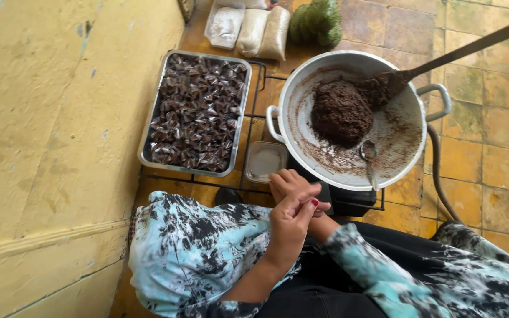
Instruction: Scooping a dark brown mixture onto plastic squares and wrapping them into small balls
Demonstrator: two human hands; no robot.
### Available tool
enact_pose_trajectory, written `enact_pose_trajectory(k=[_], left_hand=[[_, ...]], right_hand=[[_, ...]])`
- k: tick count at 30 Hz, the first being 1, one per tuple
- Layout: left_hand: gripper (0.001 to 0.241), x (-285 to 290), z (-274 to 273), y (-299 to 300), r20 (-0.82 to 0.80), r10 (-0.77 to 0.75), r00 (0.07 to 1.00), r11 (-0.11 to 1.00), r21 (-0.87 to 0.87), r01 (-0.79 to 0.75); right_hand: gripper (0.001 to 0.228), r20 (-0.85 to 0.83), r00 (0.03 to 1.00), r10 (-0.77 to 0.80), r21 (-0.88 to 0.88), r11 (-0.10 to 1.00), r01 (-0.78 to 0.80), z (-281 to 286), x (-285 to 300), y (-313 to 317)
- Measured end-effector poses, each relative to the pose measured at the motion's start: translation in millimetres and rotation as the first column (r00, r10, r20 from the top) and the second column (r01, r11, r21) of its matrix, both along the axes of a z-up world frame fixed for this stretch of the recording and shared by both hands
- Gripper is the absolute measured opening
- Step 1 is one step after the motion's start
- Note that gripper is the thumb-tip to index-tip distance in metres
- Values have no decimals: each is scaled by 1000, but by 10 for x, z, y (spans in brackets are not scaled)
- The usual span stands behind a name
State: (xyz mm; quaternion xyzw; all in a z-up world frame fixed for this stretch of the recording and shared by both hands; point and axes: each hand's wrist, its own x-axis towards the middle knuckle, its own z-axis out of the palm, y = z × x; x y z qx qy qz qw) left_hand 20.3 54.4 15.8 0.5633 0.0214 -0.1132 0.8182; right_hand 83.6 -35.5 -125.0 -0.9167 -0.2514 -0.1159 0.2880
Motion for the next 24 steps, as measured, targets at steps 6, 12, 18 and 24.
enact_pose_trajectory(k=[6, 12, 18, 24], left_hand=[[23, -86, 322, -33, 325, 50, 944, 997, 36, -65], [23, -157, 549, -99, 446, 49, 894, 988, 110, -109], [27, -201, 608, -60, 455, 57, 889, 989, 98, -113], [29, -254, 737, 134, 321, 175, 931, 972, 94, -215]], right_hand=[[15, 54, 739, -672, -196, 719, 667, 127, -123, -1407], [54, -447, 233, -864, -644, 491, 587, 586, -358, -1734], [9, -639, 253, -727, -224, 490, 843, 681, -334, -1830], [16, -603, 552, -576, 269, 504, 821, 273, 28, -2044]])
